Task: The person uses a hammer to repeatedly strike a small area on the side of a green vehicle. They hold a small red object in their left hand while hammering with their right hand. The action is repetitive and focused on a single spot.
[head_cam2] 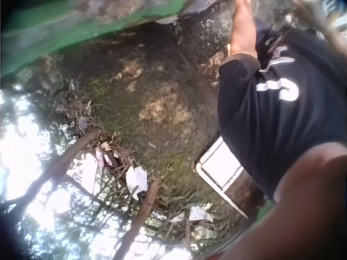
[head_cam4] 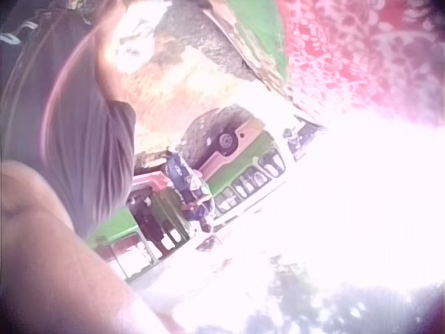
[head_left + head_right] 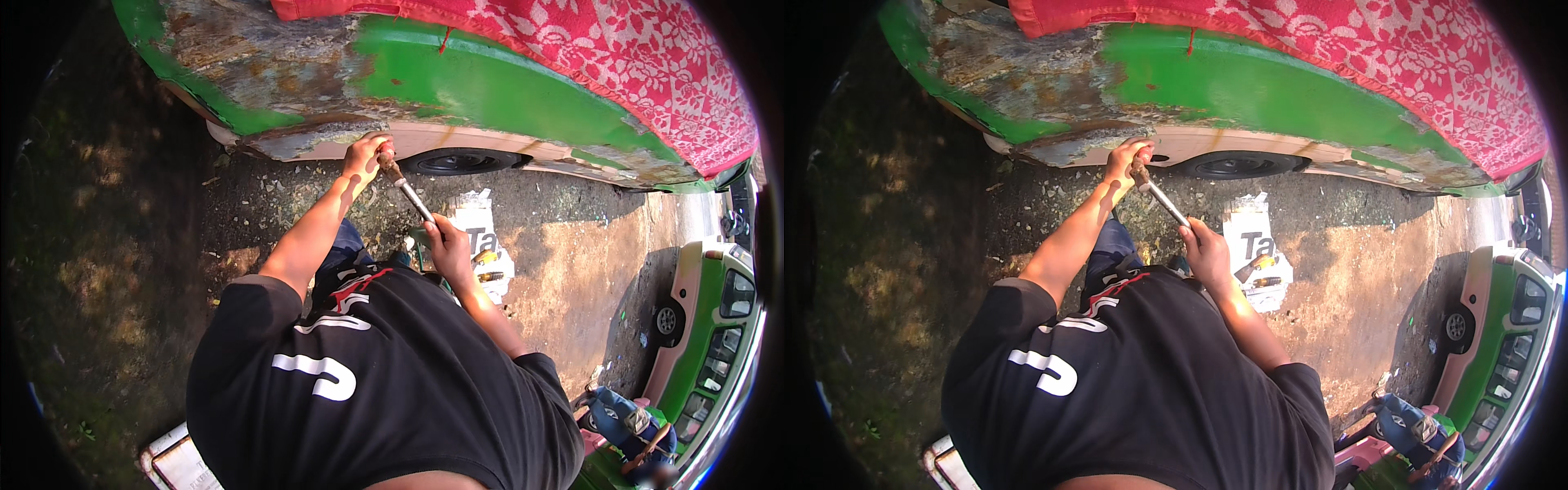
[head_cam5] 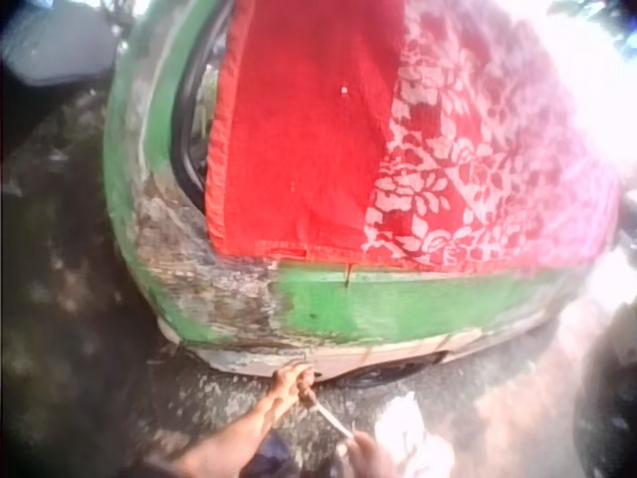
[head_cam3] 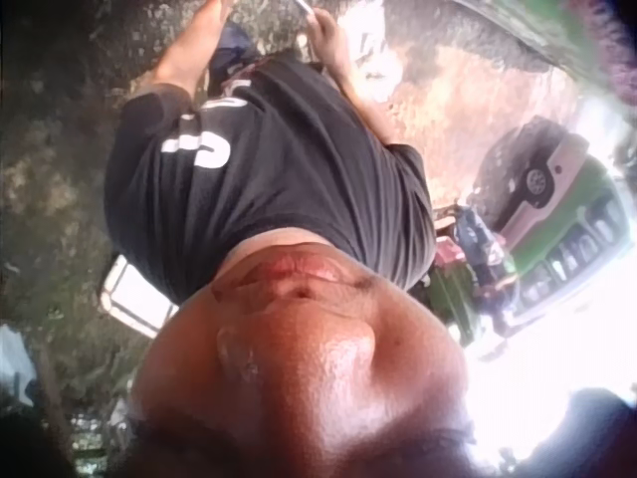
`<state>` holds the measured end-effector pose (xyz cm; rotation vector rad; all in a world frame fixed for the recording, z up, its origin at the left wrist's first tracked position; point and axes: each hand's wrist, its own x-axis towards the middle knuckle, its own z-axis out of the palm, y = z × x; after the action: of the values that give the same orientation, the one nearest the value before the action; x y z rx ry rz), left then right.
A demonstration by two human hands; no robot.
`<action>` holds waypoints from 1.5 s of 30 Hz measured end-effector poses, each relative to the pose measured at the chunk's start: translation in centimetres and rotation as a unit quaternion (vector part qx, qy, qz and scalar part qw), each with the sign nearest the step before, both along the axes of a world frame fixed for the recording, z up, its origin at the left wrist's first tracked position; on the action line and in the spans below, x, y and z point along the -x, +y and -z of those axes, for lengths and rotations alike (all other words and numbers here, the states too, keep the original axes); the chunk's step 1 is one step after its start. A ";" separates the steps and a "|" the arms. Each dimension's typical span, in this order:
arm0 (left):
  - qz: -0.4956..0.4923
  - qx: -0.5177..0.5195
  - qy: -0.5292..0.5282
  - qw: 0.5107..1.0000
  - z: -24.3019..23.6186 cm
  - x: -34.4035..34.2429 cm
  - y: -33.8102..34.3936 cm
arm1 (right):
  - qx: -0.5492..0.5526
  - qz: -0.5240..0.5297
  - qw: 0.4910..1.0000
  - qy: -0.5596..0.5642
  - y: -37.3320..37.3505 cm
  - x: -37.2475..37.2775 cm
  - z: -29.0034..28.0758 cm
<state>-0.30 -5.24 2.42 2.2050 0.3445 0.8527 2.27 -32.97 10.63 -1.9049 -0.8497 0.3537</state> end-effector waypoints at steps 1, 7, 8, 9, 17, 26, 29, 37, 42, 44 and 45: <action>-0.006 -0.013 0.000 1.000 -0.5 0.2 -0.4 | 0.017 0.001 1.000 0.011 -0.2 0.1 -1.2; 0.045 0.057 -0.047 0.996 -2.3 2.0 -1.4 | 0.006 0.024 0.999 0.043 -1.4 -0.5 -2.1; 0.044 0.057 -0.042 0.997 -2.5 2.2 -1.5 | 0.011 0.030 0.999 0.041 -1.6 -0.7 -1.7; 0.042 0.057 -0.039 0.997 -2.6 2.3 -1.6 | 0.015 0.035 0.999 0.038 -1.8 -0.8 -1.5; 0.006 0.000 -0.026 1.000 -0.5 1.7 -0.4 | 0.024 0.060 0.995 0.071 -2.1 -0.3 -0.7; 0.011 -0.011 0.005 1.000 -0.2 1.5 0.3 | 0.039 0.061 0.995 0.074 -2.2 -0.1 -1.0; 0.007 0.005 0.022 1.000 -0.4 1.3 0.6 | 0.019 0.047 0.996 0.069 -1.5 0.0 -1.8; 0.016 0.131 0.094 0.987 -0.8 -0.8 3.4 | 0.024 0.029 0.999 0.002 4.1 -2.6 -2.2; 0.005 0.143 0.029 0.989 -2.0 0.4 1.5 | -0.046 0.049 0.993 0.098 2.1 -3.6 -3.8; -0.005 0.149 0.041 0.988 -1.5 1.4 1.0 | -0.050 0.054 0.991 0.110 1.3 -3.6 -4.2; -0.005 0.121 0.035 0.992 -1.3 2.0 0.9 | -0.053 0.056 0.990 0.118 1.0 -3.4 -4.3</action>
<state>-2.26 -4.38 3.73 2.0110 0.4676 0.7008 5.71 -31.92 14.88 -1.7628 -0.5910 0.4458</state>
